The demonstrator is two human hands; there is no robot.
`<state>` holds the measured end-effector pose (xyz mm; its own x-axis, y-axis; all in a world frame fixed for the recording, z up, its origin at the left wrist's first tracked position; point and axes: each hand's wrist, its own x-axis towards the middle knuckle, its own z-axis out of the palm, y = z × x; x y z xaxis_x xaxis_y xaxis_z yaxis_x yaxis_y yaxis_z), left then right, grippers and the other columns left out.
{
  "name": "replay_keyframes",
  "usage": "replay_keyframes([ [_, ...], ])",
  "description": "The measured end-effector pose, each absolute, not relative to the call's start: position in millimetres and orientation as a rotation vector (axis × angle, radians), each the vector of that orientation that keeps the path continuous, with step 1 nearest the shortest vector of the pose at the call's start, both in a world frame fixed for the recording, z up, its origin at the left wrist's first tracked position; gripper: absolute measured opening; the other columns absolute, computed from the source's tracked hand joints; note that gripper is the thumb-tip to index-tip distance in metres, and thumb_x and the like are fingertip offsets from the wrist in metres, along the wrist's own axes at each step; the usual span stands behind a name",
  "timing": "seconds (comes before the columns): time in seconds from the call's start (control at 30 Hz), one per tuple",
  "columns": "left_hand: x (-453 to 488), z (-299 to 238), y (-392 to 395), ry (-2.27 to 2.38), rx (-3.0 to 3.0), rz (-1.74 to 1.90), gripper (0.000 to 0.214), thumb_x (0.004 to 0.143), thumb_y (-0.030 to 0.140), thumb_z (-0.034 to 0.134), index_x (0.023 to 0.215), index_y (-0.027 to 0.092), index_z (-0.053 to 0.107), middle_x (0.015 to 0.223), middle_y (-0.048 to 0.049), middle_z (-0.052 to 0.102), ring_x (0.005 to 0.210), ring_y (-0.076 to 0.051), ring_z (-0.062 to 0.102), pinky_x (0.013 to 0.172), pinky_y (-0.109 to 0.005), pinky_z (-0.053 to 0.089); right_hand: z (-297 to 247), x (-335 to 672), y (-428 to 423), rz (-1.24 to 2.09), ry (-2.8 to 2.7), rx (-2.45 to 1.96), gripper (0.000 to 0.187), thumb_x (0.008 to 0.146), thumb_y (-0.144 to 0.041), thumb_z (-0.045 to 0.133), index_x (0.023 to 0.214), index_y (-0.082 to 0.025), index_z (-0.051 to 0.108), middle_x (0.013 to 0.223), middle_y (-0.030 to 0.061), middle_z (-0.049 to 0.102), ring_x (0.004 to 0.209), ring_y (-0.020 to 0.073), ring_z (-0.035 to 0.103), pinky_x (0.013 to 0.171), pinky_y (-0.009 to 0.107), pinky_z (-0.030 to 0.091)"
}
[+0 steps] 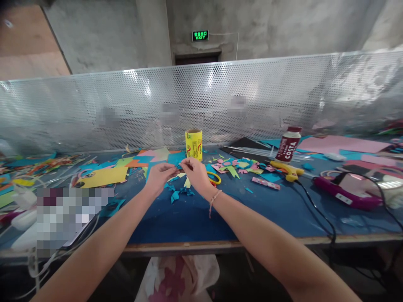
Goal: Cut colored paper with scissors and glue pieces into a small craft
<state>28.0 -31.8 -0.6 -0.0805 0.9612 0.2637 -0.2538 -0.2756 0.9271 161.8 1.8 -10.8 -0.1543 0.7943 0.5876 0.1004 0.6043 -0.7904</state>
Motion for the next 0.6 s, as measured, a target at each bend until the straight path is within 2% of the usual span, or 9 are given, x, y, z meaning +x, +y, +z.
replay_keyframes([
  [0.13, 27.6, -0.1, -31.6, 0.917, 1.17, 1.554, 0.021, 0.052, 0.024, 0.071, 0.066, 0.012, 0.06, 0.058, -0.0024, 0.063, 0.06, -0.013, 0.061, 0.067, -0.029, 0.047, -8.0, 159.7, 1.0, 0.894, -1.569, -0.678, 0.026, 0.075, -0.038, 0.052, 0.095, -0.022, 0.046, 0.074, 0.0001, 0.058, 0.068, 0.0131, 0.059, 0.064, 0.03, 0.052],
  [0.23, 27.5, -1.0, -30.6, 0.941, 1.171, 1.545, 0.02, 0.053, 0.023, 0.071, 0.065, 0.012, 0.059, 0.056, -0.0016, 0.061, 0.056, -0.012, 0.059, 0.066, -0.029, 0.047, -7.0, 158.4, 0.6, 0.963, -1.572, -0.651, 0.027, 0.077, -0.042, 0.047, 0.093, -0.02, 0.049, 0.074, 0.0005, 0.056, 0.065, 0.0119, 0.057, 0.061, 0.029, 0.051],
  [0.4, 26.1, -5.6, -27.5, 0.938, 1.249, 1.525, 0.017, 0.056, 0.023, 0.069, 0.067, 0.012, 0.061, 0.059, -0.0024, 0.062, 0.058, -0.013, 0.059, 0.065, -0.029, 0.047, -11.1, 158.1, 3.3, 0.739, -1.727, -0.806, 0.031, 0.067, -0.041, 0.06, 0.086, -0.017, 0.053, 0.064, -0.001, 0.053, 0.059, 0.0121, 0.052, 0.057, 0.028, 0.047],
  [0.6, 24.2, -7.9, -26.0, 0.952, 1.311, 1.5, 0.017, 0.058, 0.025, 0.067, 0.069, 0.013, 0.061, 0.062, -0.0025, 0.063, 0.059, -0.013, 0.06, 0.065, -0.028, 0.047, -11.6, 158.6, 4.7, 0.682, -1.74, -0.85, 0.027, 0.067, -0.04, 0.059, 0.079, -0.016, 0.054, 0.063, -0.0001, 0.054, 0.059, 0.0129, 0.052, 0.056, 0.027, 0.044],
])
